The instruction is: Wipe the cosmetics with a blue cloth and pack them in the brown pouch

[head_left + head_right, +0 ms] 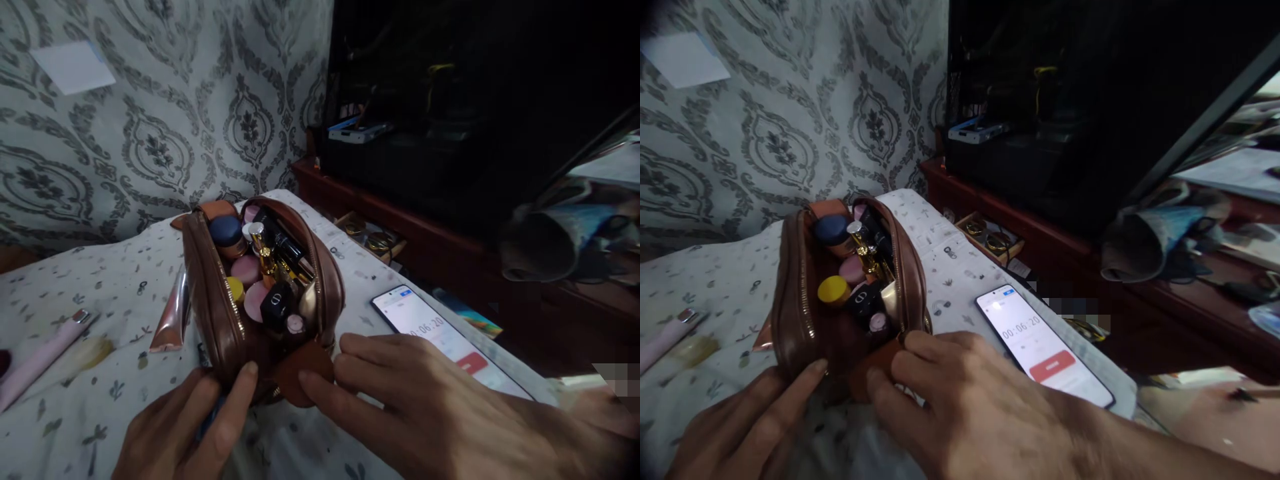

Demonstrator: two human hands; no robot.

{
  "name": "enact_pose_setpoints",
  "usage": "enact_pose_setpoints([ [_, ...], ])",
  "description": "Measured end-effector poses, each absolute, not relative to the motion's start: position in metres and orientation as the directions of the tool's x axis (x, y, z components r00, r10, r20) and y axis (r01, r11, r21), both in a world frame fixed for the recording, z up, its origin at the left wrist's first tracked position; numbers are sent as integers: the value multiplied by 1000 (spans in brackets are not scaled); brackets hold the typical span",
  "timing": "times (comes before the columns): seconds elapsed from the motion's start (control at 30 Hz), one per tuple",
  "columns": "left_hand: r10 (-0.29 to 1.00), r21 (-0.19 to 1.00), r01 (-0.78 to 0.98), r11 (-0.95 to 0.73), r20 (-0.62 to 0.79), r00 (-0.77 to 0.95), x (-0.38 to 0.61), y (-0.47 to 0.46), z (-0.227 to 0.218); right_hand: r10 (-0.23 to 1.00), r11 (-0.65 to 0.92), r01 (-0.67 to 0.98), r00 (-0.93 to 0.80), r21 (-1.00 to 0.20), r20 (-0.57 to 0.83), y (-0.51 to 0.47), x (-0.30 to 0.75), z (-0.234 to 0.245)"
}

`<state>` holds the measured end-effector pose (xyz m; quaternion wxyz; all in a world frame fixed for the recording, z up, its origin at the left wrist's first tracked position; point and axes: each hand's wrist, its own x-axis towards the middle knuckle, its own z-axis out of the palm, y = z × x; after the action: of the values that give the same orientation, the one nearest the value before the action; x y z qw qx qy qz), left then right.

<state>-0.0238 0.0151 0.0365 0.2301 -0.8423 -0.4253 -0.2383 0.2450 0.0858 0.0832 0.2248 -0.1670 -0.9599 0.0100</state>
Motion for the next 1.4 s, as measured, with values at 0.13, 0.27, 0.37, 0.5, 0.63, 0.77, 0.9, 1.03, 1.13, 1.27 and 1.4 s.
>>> enact_pose_setpoints([
  [0.13,598,-192,797,-572,567,566,-27,16,38,319,944,319,-828,-80,460,84,245,78],
  [0.27,625,-220,797,-563,518,584,-26,15,43,337,937,339,-810,-87,480,81,241,78],
  [0.37,643,-231,820,-524,524,559,-21,12,46,326,942,319,-807,-101,493,77,238,79],
  [0.5,692,-192,842,-504,493,527,-18,4,46,320,943,309,-749,-123,580,70,231,74],
  [0.63,713,-160,863,-478,503,488,-28,-6,38,338,941,273,-731,-200,592,61,219,65],
  [0.77,794,-155,924,-351,473,381,-54,-20,23,345,939,249,-717,-239,606,52,201,55],
  [0.9,946,-40,995,-90,308,98,-96,-26,14,368,918,189,-733,-349,572,43,175,39],
  [1.03,921,34,974,222,321,-221,-141,-9,16,410,835,166,-824,-525,392,35,134,27],
  [1.13,859,87,924,372,344,-378,-164,10,13,408,755,178,-880,-631,241,30,96,23],
  [1.27,842,137,901,412,320,-434,-179,24,2,458,628,146,-863,-764,212,27,51,12],
  [1.4,837,181,888,423,298,-459,-189,23,-5,560,439,136,-814,-888,153,32,33,-7],
])
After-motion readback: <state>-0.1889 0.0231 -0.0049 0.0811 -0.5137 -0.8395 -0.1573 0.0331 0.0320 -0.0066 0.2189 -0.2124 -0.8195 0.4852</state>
